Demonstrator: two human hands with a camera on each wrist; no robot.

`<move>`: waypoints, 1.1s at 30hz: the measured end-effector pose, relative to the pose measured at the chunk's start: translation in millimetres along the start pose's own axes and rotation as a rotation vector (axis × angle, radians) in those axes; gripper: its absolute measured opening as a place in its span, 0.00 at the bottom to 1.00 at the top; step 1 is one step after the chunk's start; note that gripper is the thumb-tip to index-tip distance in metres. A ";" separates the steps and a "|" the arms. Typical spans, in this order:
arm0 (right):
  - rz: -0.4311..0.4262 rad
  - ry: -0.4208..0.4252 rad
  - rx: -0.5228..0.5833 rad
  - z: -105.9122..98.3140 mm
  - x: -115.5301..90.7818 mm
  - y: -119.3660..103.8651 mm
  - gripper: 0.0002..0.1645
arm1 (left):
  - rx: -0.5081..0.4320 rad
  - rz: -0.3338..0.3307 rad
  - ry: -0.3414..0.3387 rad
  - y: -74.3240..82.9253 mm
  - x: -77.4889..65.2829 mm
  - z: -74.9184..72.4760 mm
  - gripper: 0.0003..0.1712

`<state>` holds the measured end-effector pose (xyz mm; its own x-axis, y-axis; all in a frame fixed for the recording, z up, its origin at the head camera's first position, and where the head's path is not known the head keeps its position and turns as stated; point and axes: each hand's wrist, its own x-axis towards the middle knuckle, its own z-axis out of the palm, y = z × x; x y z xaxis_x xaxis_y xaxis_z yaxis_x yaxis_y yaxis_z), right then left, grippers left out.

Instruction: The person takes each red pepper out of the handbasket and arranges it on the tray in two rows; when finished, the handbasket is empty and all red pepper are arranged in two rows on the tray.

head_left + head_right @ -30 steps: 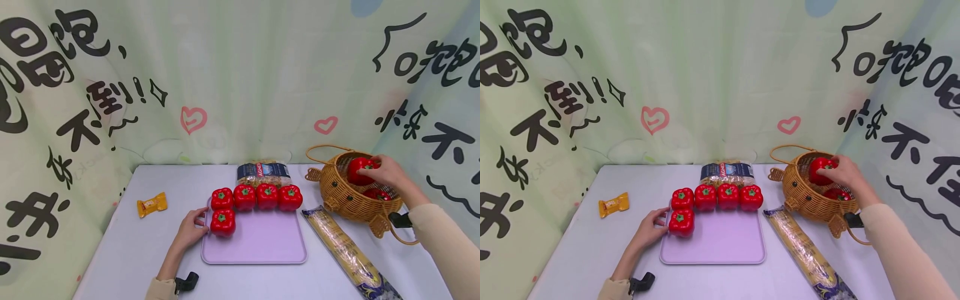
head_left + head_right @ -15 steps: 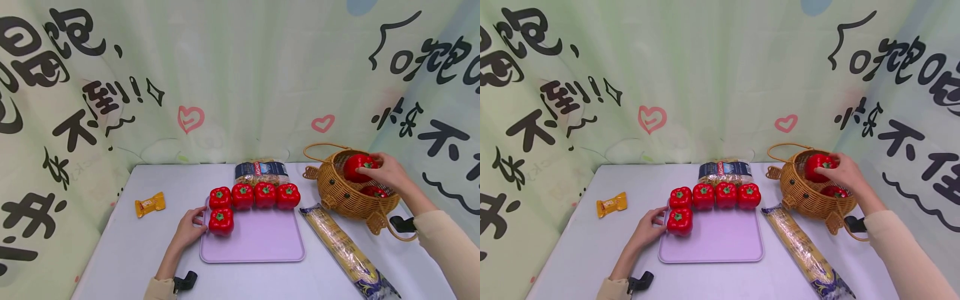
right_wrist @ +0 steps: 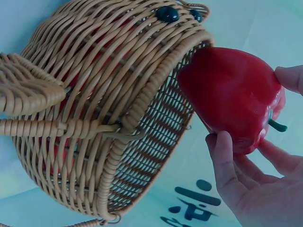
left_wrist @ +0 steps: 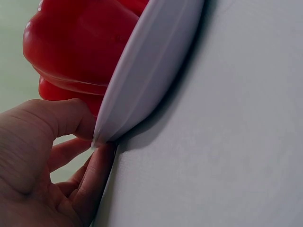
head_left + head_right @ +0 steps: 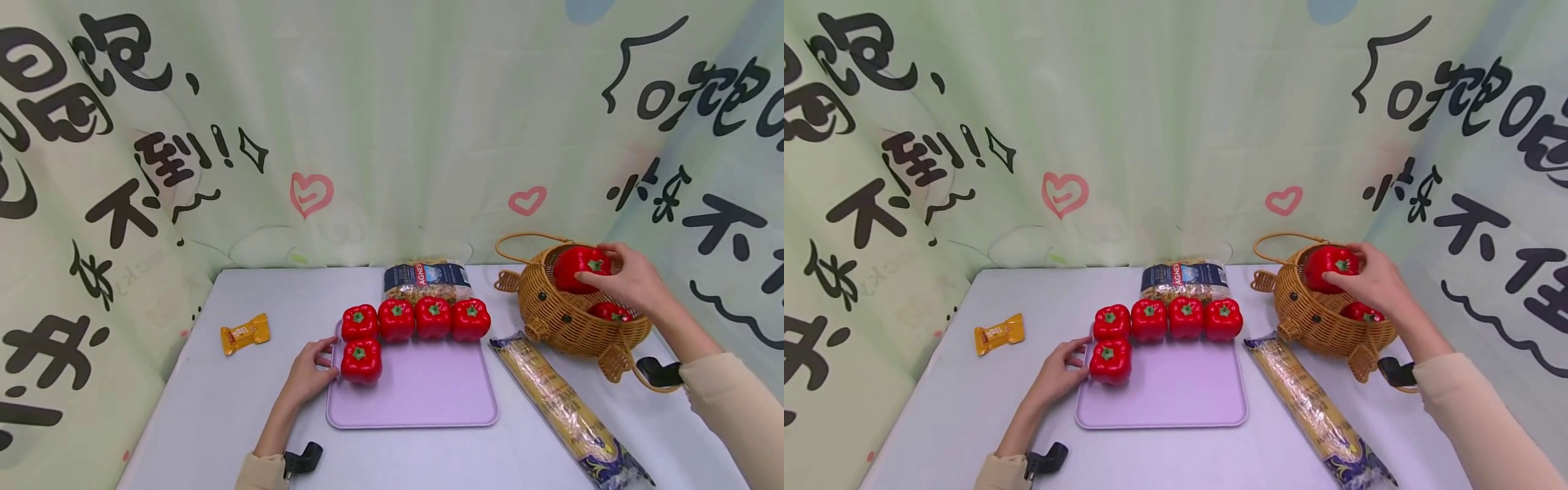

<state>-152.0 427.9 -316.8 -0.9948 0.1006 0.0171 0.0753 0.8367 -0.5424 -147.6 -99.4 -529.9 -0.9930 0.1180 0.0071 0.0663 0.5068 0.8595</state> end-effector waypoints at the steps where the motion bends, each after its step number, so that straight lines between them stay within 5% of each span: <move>1: -0.002 0.001 0.002 0.1 -0.6 -1.6 0.49 | -0.001 0.000 0.000 -0.2 -0.1 0.1 0.35; 33: -0.099 0.057 -0.020 26.7 -25.5 -44.4 0.46 | 0.008 0.008 0.006 -2.9 0.9 1.1 0.34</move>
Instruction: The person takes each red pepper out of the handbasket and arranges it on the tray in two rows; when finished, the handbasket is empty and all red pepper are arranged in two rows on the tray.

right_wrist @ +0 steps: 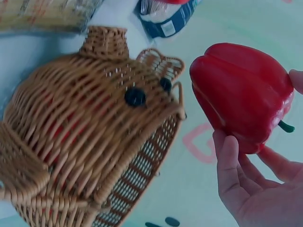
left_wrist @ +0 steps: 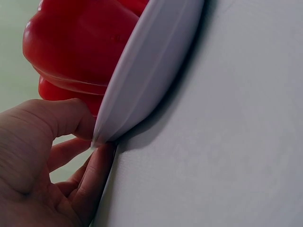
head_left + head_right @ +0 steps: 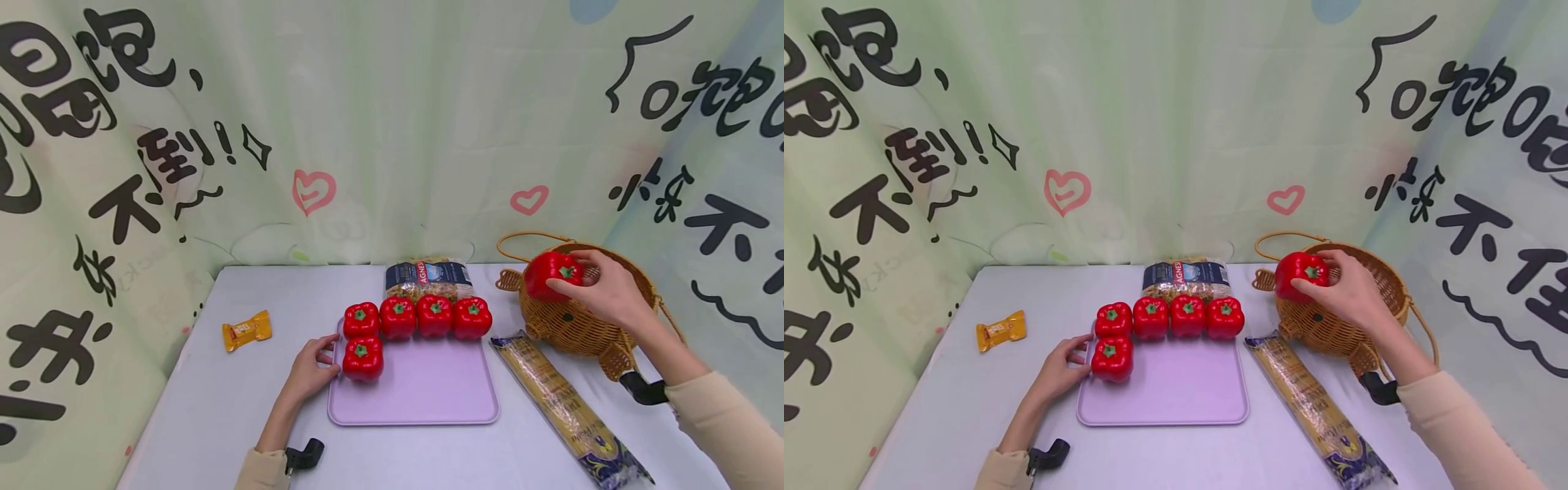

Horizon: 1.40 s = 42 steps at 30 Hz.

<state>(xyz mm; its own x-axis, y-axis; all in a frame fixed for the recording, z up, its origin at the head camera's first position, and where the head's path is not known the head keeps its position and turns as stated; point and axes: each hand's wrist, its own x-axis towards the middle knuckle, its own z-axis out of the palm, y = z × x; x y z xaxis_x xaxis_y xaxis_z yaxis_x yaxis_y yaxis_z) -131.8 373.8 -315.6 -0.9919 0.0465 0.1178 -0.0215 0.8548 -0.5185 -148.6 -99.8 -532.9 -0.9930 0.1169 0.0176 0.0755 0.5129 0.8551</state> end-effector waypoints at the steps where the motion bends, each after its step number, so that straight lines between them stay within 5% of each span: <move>1: -0.005 0.001 -0.002 2.2 -0.8 -1.5 0.46 | -0.001 0.001 -0.001 -0.1 0.2 0.2 0.34; 29: -0.103 -0.061 0.104 65.2 -19.3 -43.4 0.42 | 0.005 0.000 0.000 3.5 0.0 -1.9 0.34; 42: -0.058 -0.102 0.152 98.3 -22.9 -59.5 0.43 | -0.006 0.002 -0.002 5.2 -1.3 -2.6 0.35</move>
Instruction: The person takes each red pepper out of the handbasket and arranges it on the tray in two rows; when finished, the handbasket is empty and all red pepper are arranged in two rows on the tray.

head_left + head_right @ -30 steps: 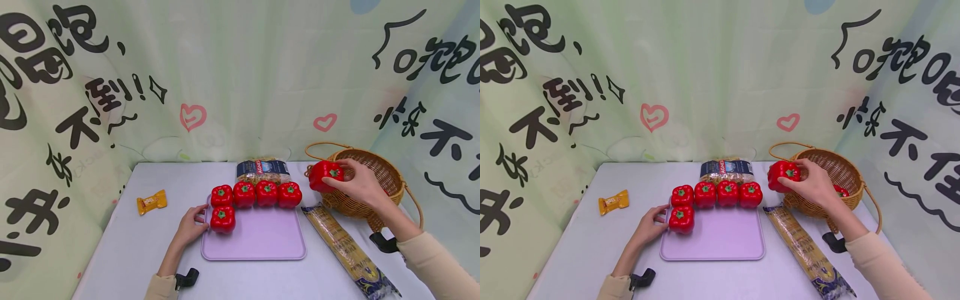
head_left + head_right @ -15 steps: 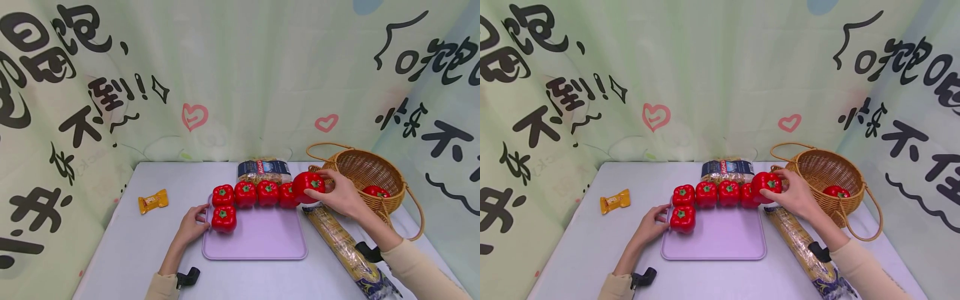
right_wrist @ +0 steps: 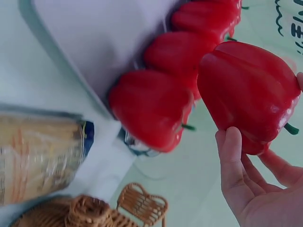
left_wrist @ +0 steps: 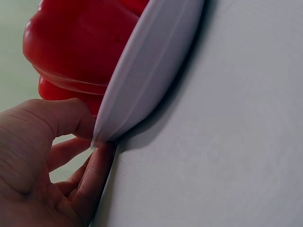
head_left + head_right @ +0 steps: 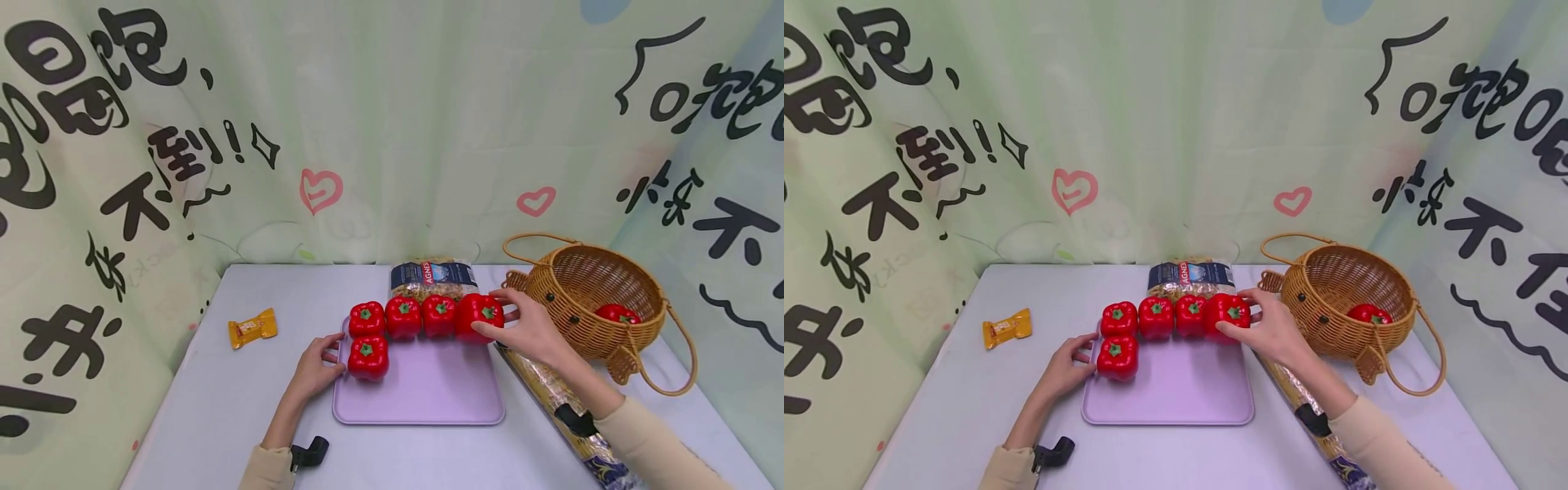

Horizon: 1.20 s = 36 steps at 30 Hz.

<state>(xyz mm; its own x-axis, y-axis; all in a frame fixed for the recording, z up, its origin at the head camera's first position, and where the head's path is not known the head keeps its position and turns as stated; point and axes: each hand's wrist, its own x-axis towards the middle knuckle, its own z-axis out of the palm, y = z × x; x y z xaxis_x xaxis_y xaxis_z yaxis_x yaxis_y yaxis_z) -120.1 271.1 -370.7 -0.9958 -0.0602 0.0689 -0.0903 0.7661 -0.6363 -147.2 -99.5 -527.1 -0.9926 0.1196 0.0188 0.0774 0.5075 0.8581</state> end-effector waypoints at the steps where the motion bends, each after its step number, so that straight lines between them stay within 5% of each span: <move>1: 0.001 -0.004 0.002 2.6 -0.2 -0.6 0.43 | 0.001 0.003 -0.002 -0.2 0.0 0.0 0.35; 36: 0.002 -0.093 0.071 104.7 -1.5 -21.9 0.41 | -0.003 -0.009 -0.002 0.2 -0.4 -0.5 0.34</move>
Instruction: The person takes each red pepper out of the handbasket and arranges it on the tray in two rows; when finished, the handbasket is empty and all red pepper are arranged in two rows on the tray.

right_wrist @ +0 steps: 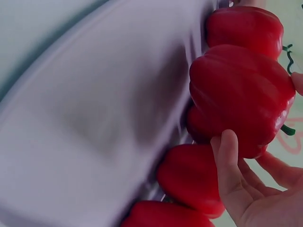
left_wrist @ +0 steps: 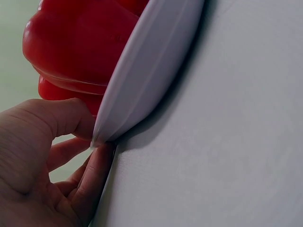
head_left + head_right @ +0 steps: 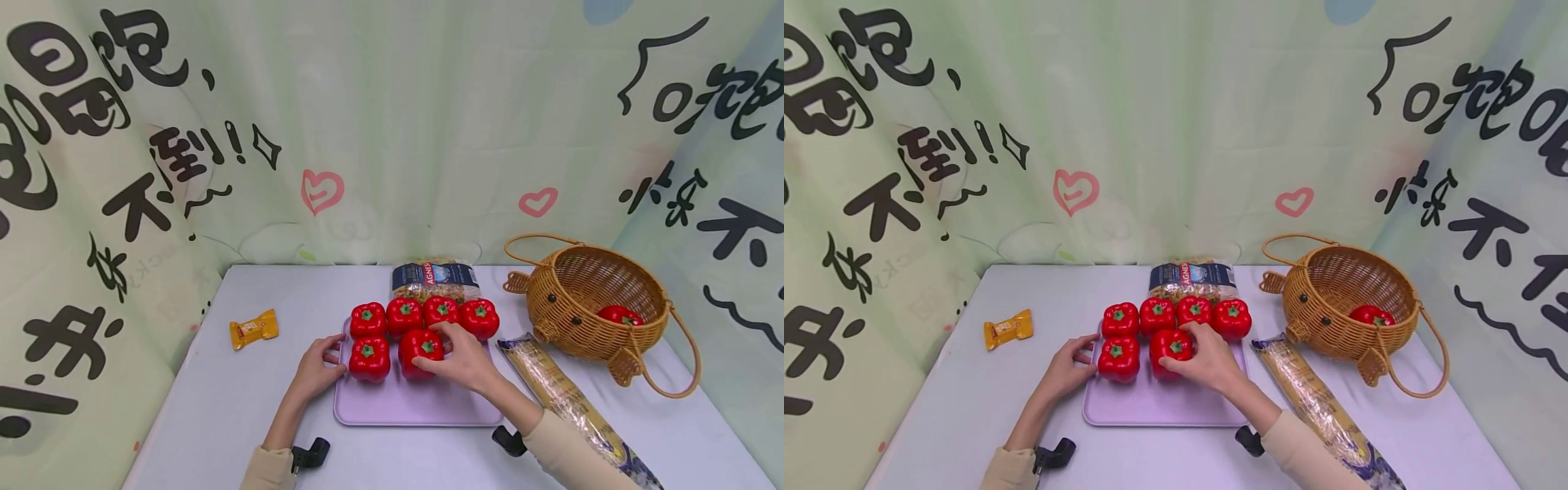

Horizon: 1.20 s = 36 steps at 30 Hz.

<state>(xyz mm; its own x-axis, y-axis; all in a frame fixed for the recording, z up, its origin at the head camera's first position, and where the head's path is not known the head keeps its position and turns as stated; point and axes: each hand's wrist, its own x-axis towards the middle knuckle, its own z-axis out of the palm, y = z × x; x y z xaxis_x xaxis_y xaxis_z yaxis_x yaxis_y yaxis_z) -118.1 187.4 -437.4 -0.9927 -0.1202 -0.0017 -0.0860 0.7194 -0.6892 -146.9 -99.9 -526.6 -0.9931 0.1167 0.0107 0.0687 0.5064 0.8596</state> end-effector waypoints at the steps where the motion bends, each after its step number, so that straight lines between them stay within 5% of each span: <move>1: 0.004 0.001 -0.004 1.6 -0.4 -0.3 0.41 | 0.000 -0.001 0.000 0.1 -0.2 0.0 0.34; 23: 0.006 0.102 -0.144 20.4 2.6 -10.1 0.39 | -0.006 0.015 0.000 -1.6 -0.2 0.6 0.34; 36: 0.012 0.070 -0.131 20.6 2.3 -13.5 0.41 | -0.010 0.014 -0.004 -1.5 0.2 0.1 0.34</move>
<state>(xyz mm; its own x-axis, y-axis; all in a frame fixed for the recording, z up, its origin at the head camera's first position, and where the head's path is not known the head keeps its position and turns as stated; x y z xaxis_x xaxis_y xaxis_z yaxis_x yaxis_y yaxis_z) -117.5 163.4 -443.0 -0.9968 -0.0665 0.0442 -0.0798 0.8040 -0.5893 -147.1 -100.5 -528.0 -0.9917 0.1270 0.0211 0.0820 0.4965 0.8642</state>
